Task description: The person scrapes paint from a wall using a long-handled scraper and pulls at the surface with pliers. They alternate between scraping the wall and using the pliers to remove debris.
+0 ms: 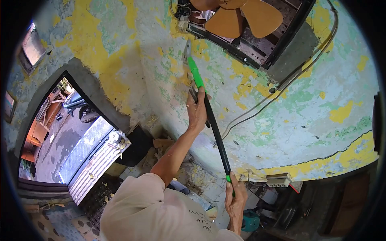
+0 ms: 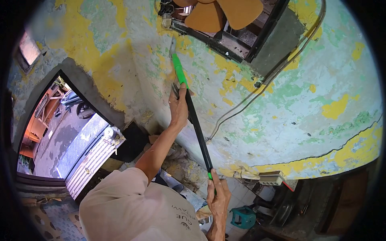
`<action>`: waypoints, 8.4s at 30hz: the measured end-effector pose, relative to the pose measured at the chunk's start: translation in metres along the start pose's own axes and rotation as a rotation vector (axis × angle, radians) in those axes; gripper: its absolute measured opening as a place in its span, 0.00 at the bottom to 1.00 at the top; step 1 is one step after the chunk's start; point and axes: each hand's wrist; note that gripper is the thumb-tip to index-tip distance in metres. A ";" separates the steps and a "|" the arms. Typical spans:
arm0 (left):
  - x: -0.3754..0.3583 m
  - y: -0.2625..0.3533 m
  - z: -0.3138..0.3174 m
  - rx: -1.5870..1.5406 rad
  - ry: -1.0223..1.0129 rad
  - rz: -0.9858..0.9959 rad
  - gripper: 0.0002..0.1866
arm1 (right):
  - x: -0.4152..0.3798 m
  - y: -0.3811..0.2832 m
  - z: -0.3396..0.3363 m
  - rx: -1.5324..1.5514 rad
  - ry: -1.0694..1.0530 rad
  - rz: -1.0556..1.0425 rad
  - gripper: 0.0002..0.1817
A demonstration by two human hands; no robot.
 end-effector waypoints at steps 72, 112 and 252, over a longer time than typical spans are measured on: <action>-0.048 -0.002 0.042 -0.004 -0.252 -0.147 0.37 | -0.052 0.022 -0.036 -0.165 0.041 0.139 0.21; -0.062 -0.028 0.015 -0.328 -0.001 -0.160 0.28 | -0.080 0.035 -0.011 -0.513 0.012 -0.109 0.33; -0.072 0.013 -0.333 0.446 0.170 -0.246 0.17 | 0.374 0.077 0.286 0.745 -0.533 0.315 0.30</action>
Point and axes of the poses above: each hand's wrist, its own x-axis towards the middle knuckle, its own z-axis out of the palm, y = z × x, and after that the axes turned 8 degrees about -y, right-handed
